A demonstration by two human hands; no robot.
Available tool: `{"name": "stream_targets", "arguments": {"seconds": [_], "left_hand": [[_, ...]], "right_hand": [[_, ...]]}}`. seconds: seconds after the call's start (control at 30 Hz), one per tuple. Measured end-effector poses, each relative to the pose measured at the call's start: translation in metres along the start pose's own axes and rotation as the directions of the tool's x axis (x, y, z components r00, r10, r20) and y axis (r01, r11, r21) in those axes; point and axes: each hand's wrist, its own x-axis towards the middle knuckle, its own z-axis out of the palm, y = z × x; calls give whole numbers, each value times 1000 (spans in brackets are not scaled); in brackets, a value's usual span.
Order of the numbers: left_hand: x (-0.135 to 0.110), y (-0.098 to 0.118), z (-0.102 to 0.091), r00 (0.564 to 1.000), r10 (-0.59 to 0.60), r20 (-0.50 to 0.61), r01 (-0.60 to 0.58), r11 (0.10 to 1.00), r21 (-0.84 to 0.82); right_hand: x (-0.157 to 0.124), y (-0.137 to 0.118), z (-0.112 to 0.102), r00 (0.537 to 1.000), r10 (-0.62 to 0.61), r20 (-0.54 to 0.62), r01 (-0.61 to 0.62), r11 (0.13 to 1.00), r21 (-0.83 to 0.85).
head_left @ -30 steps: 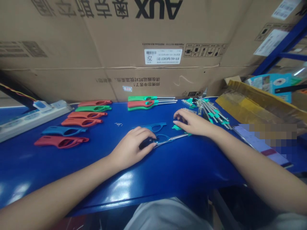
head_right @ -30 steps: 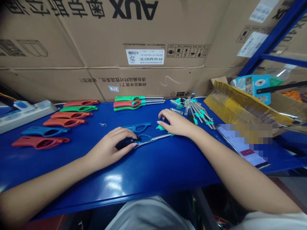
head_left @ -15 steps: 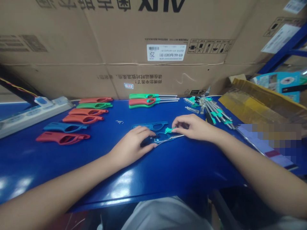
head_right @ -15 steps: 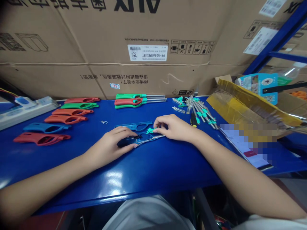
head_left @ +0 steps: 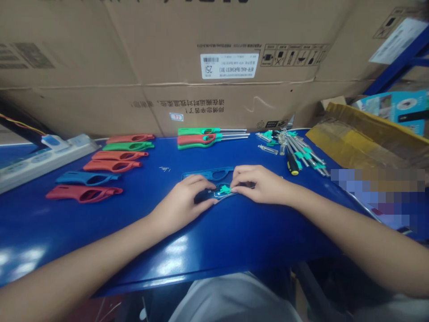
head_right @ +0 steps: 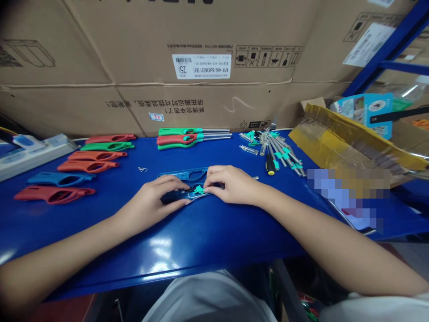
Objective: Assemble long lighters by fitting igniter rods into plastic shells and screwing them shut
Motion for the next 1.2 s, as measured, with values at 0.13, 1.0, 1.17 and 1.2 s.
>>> {"name": "stream_targets", "arguments": {"seconds": [0.13,1.0,1.17,1.2], "left_hand": [[0,1,1,1000,-23,4,24,999,-42],[0,6,2,995,-96,5,96,989,-114],[1,7,2,993,-121,11,121,986,-115],[1,7,2,992,-122,13,122,986,-114]], "right_hand": [[0,-4,2,999,-31,-24,31,999,-31],[-2,-11,5,984,-138,110,164,947,-277],[-2,-11,6,977,-180,112,208,919,-334],[-3,-12,6,975,-190,115,218,911,-350]]}}
